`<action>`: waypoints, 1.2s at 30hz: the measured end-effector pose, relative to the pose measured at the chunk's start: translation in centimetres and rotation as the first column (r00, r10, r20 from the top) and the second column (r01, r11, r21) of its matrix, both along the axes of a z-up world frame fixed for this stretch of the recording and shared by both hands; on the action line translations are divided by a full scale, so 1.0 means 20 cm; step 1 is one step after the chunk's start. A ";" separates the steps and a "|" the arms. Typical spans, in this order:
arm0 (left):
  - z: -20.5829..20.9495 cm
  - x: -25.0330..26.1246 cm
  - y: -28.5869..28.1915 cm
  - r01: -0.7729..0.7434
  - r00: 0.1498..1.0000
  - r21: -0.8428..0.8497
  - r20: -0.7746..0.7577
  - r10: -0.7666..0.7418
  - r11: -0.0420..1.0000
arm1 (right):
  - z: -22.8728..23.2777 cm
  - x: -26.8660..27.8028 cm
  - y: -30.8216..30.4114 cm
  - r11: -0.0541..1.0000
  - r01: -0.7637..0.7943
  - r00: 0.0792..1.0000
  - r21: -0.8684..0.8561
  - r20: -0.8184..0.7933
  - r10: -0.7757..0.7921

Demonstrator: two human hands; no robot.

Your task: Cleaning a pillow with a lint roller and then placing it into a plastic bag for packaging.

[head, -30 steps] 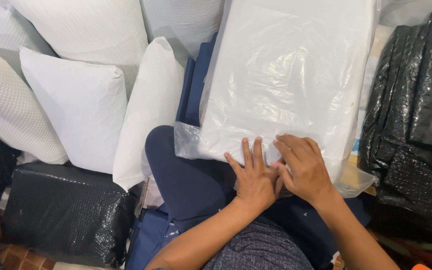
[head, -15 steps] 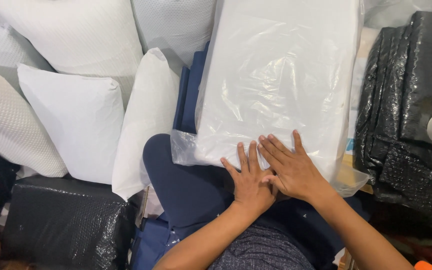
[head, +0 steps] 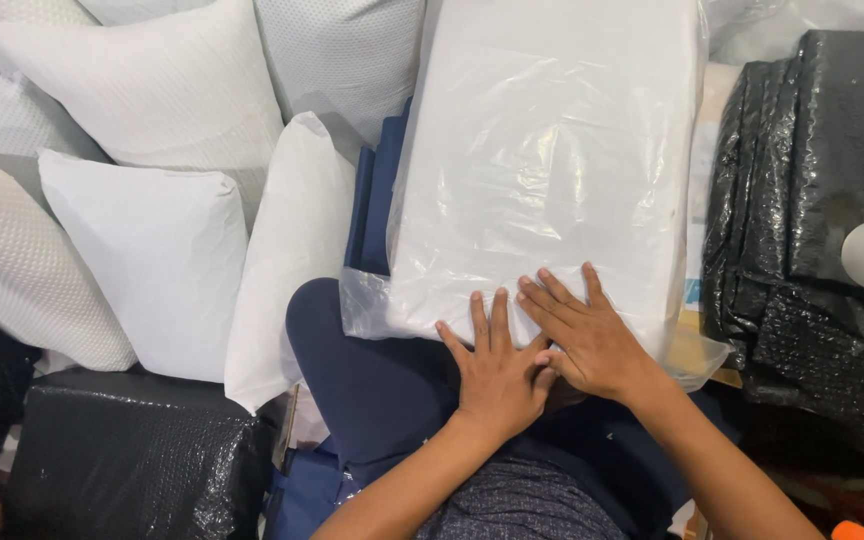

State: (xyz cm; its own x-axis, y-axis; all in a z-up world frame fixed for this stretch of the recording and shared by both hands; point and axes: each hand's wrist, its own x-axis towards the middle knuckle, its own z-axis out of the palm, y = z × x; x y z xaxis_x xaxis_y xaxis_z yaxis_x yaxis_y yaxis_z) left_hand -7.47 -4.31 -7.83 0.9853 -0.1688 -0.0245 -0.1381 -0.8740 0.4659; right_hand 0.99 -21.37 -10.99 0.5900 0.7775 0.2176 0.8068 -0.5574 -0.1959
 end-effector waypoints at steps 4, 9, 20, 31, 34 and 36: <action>0.00 -0.02 0.06 0.057 0.994 -0.035 0.099 -0.053 0.998 | 0.02 0.00 0.00 1.000 -0.001 1.000 -0.002 -0.025 0.001; -0.06 -0.03 0.13 0.039 0.939 0.023 0.341 -0.044 0.999 | 0.00 -0.01 0.01 0.998 0.005 0.999 -0.054 0.035 -0.004; -0.12 0.02 0.23 0.057 0.987 0.014 0.150 -0.059 0.998 | 0.08 -0.06 0.02 0.970 0.076 0.995 -0.232 0.087 -0.057; -0.14 0.04 0.26 0.078 0.982 0.052 0.166 -0.086 0.996 | 0.10 -0.06 0.03 0.997 0.039 0.984 -0.062 0.177 -0.027; -0.15 0.06 0.33 0.059 0.965 0.009 0.257 -0.059 0.998 | 0.15 -0.10 0.01 0.994 0.035 0.950 0.105 0.305 -0.066; -0.16 0.08 0.39 0.044 0.953 -0.028 0.301 -0.034 0.999 | 0.14 -0.15 -0.04 0.984 0.053 0.923 0.170 0.368 -0.113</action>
